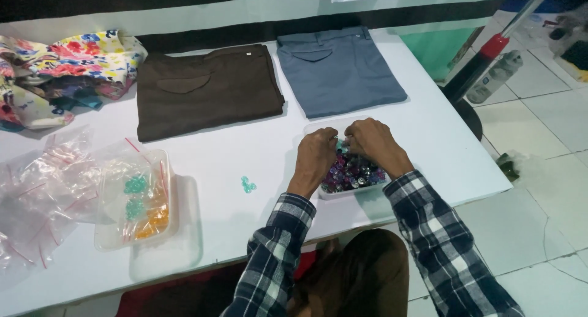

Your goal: Sorting small plastic accessories from a container and placing them into individual plastic bags.

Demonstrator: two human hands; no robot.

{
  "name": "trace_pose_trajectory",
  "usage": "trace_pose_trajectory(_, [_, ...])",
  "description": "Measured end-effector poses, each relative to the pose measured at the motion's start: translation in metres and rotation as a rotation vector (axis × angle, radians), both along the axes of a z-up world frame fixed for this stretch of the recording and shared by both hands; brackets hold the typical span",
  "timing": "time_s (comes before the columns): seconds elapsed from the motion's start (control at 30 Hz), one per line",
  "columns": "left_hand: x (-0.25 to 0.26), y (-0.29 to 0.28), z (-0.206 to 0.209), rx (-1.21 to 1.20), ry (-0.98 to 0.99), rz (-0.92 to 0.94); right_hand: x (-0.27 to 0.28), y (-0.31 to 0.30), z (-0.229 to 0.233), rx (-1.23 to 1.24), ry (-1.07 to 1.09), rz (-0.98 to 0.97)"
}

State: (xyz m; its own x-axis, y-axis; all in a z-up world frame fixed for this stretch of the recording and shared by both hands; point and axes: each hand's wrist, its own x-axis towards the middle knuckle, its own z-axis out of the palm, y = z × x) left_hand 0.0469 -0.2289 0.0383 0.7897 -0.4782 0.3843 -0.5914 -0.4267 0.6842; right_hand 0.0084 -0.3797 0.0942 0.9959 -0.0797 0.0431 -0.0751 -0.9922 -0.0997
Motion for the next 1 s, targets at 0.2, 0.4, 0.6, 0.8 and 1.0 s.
trace_pose_trajectory(0.2, [-0.002, 0.003, 0.005, 0.016, 0.01, 0.001, -0.009, 0.007, 0.013, 0.191, 0.026, 0.048])
trace_pose_trajectory(0.4, [-0.003, 0.003, 0.011, -0.015, -0.027, 0.009, 0.01, 0.004, -0.02, -0.053, -0.002, 0.057])
trace_pose_trajectory(0.6, [-0.001, 0.002, 0.005, -0.02, -0.027, 0.018, 0.021, -0.01, -0.056, -0.098, -0.155, 0.116])
trace_pose_trajectory(0.8, [-0.006, 0.005, 0.009, -0.013, -0.01, 0.028, 0.027, -0.019, -0.076, -0.156, -0.151, 0.121])
trace_pose_trajectory(1.0, [0.004, 0.001, -0.002, -0.035, -0.009, 0.034, 0.003, -0.007, -0.029, 0.197, -0.122, 0.06])
